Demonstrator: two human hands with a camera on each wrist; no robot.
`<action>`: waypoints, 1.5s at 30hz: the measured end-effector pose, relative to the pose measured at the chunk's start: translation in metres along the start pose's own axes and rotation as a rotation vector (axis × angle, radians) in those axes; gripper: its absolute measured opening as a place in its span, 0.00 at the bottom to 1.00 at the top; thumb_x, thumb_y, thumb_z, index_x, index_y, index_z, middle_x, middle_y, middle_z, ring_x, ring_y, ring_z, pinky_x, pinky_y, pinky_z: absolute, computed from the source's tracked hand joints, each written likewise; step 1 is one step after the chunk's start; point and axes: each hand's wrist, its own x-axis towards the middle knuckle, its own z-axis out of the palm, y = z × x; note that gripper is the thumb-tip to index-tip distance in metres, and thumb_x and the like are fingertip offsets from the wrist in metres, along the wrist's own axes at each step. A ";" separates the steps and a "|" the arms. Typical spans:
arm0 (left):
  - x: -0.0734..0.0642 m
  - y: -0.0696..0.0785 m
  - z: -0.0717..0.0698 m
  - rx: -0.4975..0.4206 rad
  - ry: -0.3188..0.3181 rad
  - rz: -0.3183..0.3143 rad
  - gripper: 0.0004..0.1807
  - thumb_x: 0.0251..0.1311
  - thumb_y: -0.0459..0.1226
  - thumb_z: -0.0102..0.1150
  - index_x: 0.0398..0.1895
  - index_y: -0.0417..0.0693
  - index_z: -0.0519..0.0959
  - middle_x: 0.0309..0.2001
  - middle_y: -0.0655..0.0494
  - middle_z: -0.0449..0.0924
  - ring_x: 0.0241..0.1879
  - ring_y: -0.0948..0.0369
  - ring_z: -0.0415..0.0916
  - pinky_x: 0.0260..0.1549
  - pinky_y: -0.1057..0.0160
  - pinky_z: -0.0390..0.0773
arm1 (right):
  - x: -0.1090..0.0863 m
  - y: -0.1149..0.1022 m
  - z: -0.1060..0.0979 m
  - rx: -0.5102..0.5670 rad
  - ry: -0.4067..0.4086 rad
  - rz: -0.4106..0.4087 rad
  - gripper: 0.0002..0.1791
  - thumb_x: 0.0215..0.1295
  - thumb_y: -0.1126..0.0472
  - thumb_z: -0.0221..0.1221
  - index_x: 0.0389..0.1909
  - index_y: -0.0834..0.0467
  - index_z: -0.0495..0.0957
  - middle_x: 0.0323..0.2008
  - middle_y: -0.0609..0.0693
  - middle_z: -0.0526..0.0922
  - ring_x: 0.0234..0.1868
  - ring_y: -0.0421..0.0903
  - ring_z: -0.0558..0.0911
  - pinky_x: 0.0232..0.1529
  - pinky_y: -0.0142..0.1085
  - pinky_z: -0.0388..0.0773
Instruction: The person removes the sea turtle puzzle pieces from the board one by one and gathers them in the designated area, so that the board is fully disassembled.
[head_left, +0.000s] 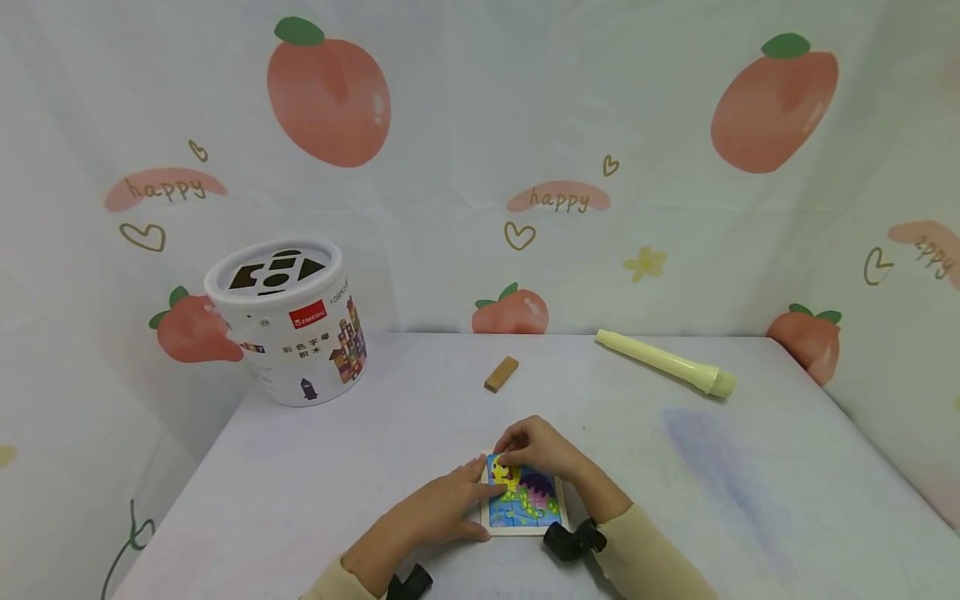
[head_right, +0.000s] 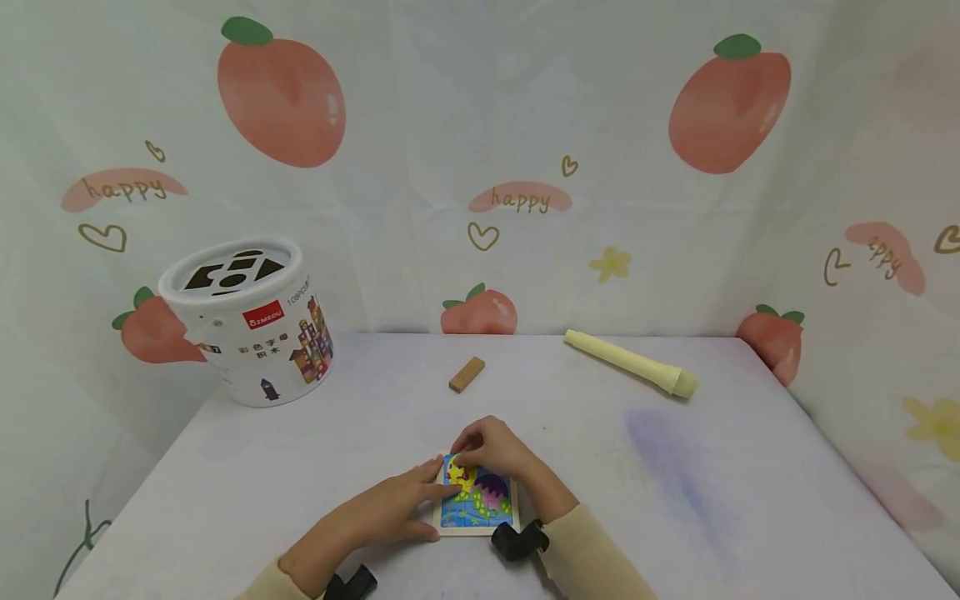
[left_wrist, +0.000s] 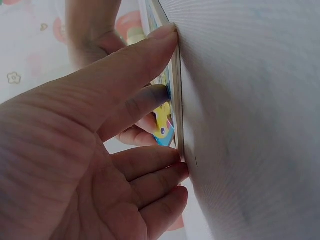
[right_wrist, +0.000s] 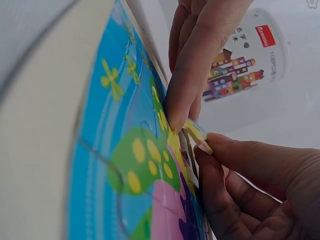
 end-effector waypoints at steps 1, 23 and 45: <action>0.000 0.000 0.000 0.000 -0.001 -0.001 0.33 0.50 0.52 0.64 0.62 0.62 0.70 0.71 0.43 0.55 0.69 0.49 0.57 0.60 0.49 0.68 | 0.000 0.001 0.000 -0.002 0.000 0.002 0.07 0.59 0.64 0.61 0.35 0.65 0.83 0.32 0.55 0.85 0.28 0.38 0.78 0.33 0.28 0.78; -0.003 0.002 0.000 -0.020 0.007 -0.041 0.33 0.49 0.53 0.63 0.63 0.66 0.70 0.71 0.44 0.56 0.69 0.48 0.56 0.62 0.48 0.66 | -0.024 0.021 -0.046 0.022 0.087 0.105 0.11 0.59 0.60 0.62 0.39 0.63 0.82 0.34 0.52 0.84 0.33 0.41 0.79 0.38 0.33 0.80; -0.005 0.003 0.001 -0.015 0.029 -0.009 0.33 0.50 0.52 0.62 0.63 0.63 0.70 0.71 0.43 0.54 0.70 0.50 0.54 0.62 0.52 0.66 | -0.053 0.050 -0.079 -0.002 0.189 0.204 0.12 0.58 0.60 0.62 0.37 0.66 0.80 0.27 0.49 0.79 0.28 0.42 0.75 0.28 0.31 0.75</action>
